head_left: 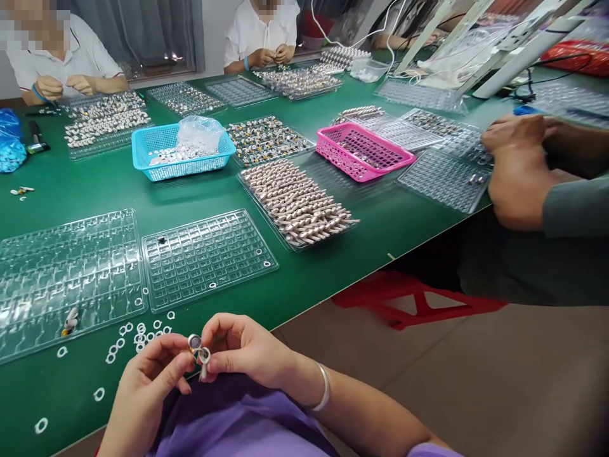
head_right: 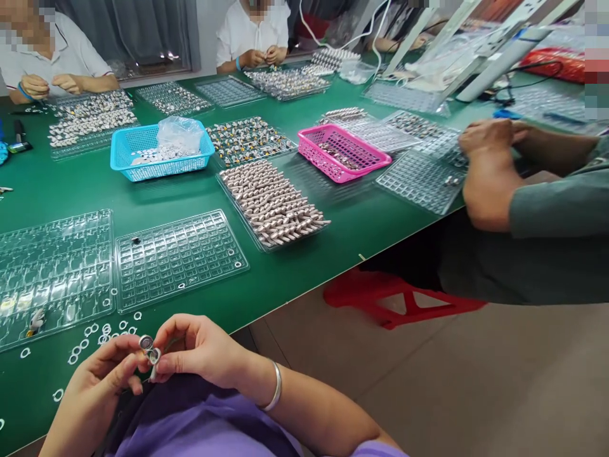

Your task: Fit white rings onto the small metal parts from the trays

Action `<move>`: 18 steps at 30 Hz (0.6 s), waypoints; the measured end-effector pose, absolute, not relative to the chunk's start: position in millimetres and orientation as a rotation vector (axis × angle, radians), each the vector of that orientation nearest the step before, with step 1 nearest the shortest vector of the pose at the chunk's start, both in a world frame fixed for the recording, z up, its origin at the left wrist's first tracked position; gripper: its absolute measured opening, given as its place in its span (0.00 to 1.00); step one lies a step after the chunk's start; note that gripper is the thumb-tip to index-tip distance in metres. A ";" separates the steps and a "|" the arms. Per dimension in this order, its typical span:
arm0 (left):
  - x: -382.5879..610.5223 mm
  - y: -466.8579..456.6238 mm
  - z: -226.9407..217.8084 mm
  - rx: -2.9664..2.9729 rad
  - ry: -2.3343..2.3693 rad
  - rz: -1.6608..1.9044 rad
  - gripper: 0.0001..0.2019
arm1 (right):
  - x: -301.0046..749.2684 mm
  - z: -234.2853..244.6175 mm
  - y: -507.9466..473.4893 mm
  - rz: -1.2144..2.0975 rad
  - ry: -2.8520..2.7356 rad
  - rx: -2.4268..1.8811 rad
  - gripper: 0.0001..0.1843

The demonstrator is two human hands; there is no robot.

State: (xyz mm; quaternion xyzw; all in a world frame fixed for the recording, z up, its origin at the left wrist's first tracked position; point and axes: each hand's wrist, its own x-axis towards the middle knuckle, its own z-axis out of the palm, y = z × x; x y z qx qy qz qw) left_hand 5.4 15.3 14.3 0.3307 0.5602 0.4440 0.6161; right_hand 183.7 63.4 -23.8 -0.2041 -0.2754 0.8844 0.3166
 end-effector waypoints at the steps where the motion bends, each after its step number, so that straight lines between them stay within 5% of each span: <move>1: 6.6 15.9 15.0 0.727 1.274 1.019 0.11 | 182.4 -25.2 61.8 2.327 -0.716 -0.532 0.22; 18: 22.3 8.0 15.4 0.594 1.246 1.079 0.13 | 174.0 -25.9 54.5 2.290 -0.670 -0.399 0.18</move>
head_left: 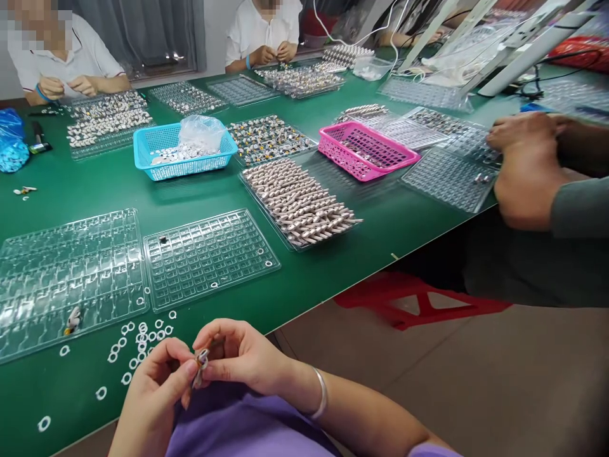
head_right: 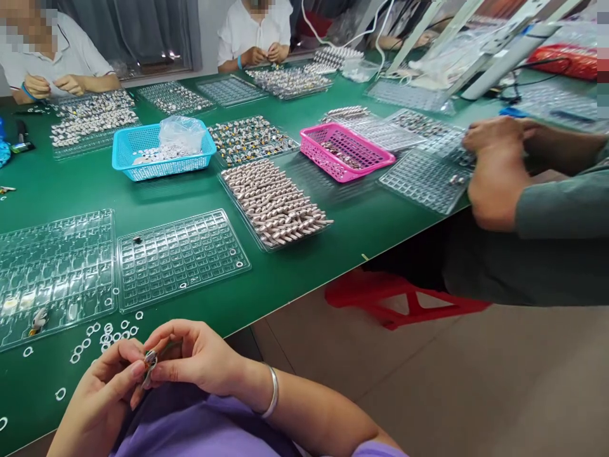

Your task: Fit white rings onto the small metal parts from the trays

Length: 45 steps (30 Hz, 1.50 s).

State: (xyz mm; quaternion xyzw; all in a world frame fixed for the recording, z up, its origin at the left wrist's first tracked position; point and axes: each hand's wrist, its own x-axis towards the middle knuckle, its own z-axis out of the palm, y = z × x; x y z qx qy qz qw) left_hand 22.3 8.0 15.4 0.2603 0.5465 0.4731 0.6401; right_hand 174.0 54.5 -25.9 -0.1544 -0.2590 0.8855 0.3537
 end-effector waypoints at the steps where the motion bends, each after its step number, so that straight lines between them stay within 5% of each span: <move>1: 22.7 7.7 14.2 0.594 1.242 1.089 0.13 | 174.5 -25.2 54.7 2.291 -0.676 -0.399 0.17; 20: 32.8 9.8 27.4 0.435 1.252 1.037 0.15 | 180.8 -19.0 56.4 2.241 -0.889 -0.299 0.13; 37: 26.8 4.7 18.2 0.319 1.168 1.003 0.11 | 178.2 -27.8 49.6 2.265 -0.795 -0.316 0.26; 45: 27.2 5.2 20.6 0.341 1.169 0.987 0.10 | 179.1 -24.6 49.4 2.233 -0.928 -0.363 0.15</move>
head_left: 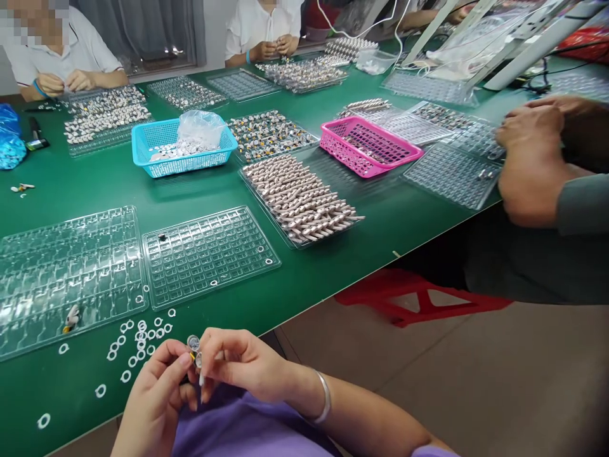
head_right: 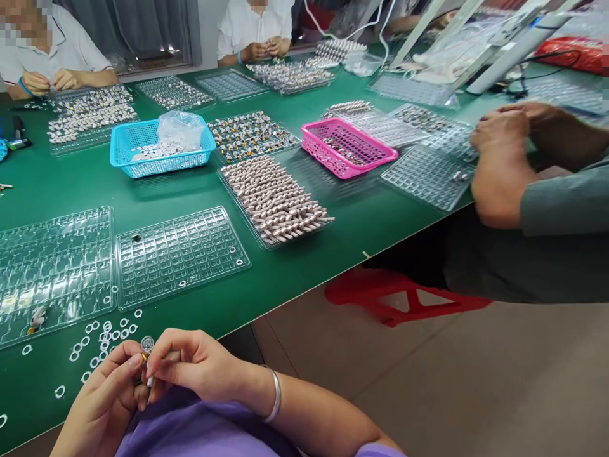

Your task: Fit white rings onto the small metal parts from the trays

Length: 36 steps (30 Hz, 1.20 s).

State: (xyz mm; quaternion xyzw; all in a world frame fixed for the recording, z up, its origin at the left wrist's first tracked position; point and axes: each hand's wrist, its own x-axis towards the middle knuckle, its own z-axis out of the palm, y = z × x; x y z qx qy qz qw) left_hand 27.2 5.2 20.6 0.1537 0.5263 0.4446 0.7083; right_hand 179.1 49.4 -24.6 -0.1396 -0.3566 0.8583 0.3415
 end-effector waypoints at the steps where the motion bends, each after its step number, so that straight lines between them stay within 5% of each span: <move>1: 26.8 4.6 20.1 0.346 1.178 0.988 0.10 | 179.6 -23.5 49.7 2.227 -0.952 -0.365 0.14; 29: 39.6 -0.6 23.7 0.431 1.349 1.124 0.14 | 175.8 -29.4 37.4 1.737 -1.224 -0.538 0.16; 36: 38.8 -2.8 25.0 0.937 1.641 1.110 0.12 | 185.6 -23.8 48.8 1.148 -1.722 -0.582 0.14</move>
